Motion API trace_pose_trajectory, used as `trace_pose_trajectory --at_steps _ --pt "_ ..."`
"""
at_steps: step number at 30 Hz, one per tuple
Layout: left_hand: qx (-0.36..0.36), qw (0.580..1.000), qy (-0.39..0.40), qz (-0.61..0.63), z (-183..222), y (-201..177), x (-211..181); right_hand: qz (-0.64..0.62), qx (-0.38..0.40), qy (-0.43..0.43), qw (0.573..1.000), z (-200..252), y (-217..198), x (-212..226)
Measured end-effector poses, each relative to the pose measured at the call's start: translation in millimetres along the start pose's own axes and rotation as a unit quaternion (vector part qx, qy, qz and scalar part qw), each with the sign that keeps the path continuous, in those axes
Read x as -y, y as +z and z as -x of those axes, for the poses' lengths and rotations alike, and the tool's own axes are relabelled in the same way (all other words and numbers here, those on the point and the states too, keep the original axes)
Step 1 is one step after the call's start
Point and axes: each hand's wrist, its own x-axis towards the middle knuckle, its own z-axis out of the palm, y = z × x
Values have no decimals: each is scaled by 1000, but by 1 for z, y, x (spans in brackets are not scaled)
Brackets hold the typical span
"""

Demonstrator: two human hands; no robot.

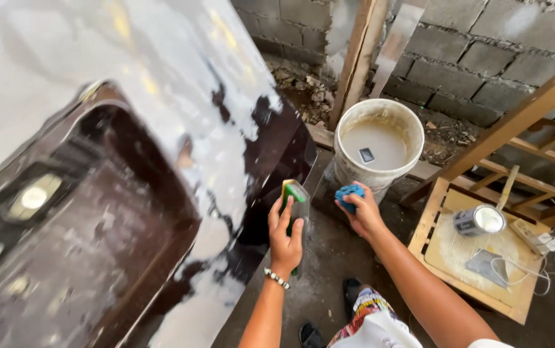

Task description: The person scrubs the surface of a car door with a green sponge and a blue cloth. They briefly dip the sponge and cloth into a bucket of water before resuming scrubbing the door's surface.

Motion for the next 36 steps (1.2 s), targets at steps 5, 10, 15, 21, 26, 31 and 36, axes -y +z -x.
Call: trace_pose_trajectory --at_steps 5,10,15,21,26,31,36 --pt "-12 981 -90 171 -63 111 52 3 -29 -91 995 -109 -69 37" --pt "-29 953 -190 236 -125 227 107 77 -34 -40 996 -208 -107 83" --pt "20 767 -510 389 -181 323 130 224 -169 82 956 -295 -131 103" --pt "123 715 -547 418 -210 390 179 503 -197 -86 837 -408 -206 27" --pt "69 705 -628 322 -182 445 271 626 -199 62 752 -377 -137 65" --pt "48 691 -687 220 -144 482 339 741 -72 56 665 -480 -307 -106" --pt "32 731 -664 152 -130 510 374 464 -72 108 877 -417 -203 21"
